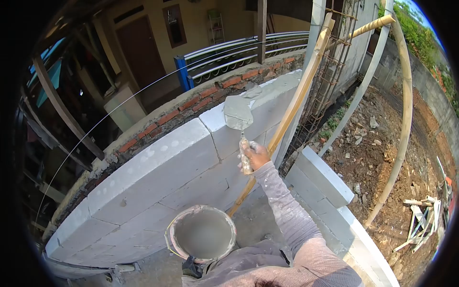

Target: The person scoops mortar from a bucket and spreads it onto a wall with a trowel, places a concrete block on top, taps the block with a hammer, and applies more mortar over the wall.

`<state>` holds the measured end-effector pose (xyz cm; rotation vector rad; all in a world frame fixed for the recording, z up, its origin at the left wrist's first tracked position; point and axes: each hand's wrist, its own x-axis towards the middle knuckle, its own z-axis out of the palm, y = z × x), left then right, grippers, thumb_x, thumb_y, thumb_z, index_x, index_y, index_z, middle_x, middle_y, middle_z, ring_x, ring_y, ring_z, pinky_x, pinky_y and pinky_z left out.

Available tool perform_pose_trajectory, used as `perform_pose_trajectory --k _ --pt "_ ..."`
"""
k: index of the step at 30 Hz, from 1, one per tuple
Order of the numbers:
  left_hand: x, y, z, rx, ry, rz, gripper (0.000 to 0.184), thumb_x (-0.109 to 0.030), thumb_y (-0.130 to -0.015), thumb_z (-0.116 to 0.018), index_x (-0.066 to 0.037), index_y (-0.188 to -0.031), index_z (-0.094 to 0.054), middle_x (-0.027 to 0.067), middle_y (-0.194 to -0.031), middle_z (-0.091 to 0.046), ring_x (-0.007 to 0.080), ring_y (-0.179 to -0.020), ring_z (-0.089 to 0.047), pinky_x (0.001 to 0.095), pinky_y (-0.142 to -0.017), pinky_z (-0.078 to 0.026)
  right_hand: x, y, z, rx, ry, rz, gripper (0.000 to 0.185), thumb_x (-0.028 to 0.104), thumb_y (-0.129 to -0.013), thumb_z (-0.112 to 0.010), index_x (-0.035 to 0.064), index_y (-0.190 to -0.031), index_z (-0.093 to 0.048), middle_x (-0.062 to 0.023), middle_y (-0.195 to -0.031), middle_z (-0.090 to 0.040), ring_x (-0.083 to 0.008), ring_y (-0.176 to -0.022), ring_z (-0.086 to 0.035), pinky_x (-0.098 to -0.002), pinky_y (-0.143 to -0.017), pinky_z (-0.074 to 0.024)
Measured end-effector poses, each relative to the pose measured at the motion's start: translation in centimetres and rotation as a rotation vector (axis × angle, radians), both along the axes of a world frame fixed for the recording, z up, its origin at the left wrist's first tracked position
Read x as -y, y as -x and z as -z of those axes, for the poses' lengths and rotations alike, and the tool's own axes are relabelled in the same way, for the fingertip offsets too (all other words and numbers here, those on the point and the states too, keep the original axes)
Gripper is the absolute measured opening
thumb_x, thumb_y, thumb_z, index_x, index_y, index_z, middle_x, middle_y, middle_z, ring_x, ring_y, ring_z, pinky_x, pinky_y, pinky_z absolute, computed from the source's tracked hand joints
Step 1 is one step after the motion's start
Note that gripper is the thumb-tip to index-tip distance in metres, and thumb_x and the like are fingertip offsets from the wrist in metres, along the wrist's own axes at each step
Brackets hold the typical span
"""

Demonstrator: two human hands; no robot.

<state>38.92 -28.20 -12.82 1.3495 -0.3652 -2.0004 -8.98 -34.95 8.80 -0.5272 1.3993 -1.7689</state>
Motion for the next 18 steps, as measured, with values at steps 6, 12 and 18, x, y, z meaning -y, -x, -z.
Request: perform_pose_trajectory --k 6,12,18 --pt "0.4 1.9 0.5 -0.099 0.040 -0.001 0.042 -0.009 -0.088 -0.061 -0.007 -0.128 -0.050 0.0138 -0.116 -0.059 0.0303 -0.098 -0.064 0.0477 -0.076 -0.061 -0.6 1.9 4.8 -1.262 -0.177 0.410 0.033 0.033 -0.098 -0.055 0.0004 -0.102 -0.061 -0.0096 -0.063 -0.058 -0.0155 -0.046 -0.060 -0.0333 -0.043 -0.0482" --pt "-1.0 2.2 3.7 0.246 0.665 0.267 0.039 -0.009 -0.088 -0.063 -0.004 -0.125 -0.055 0.0138 -0.120 -0.059 0.0285 -0.104 -0.062 0.0422 -0.081 -0.060 -10.0 -3.6 -3.8 -0.698 -0.381 0.064 0.027 0.025 -0.097 -0.054 -0.0012 -0.098 -0.062 -0.0149 -0.063 -0.059 -0.0263 -0.042 -0.057 -0.0382 -0.046 -0.0481" --pt "0.1 5.5 -0.1 -0.249 0.018 -0.054 0.043 -0.009 -0.091 -0.057 -0.004 -0.133 -0.046 0.0151 -0.125 -0.057 0.0318 -0.109 -0.061 0.0483 -0.091 -0.057 -14.4 -0.4 -9.1 -1.494 -0.278 0.119 0.021 0.019 -0.092 -0.061 -0.0012 -0.098 -0.063 -0.0124 -0.063 -0.060 -0.0235 -0.052 -0.062 -0.0359 -0.054 -0.0481"
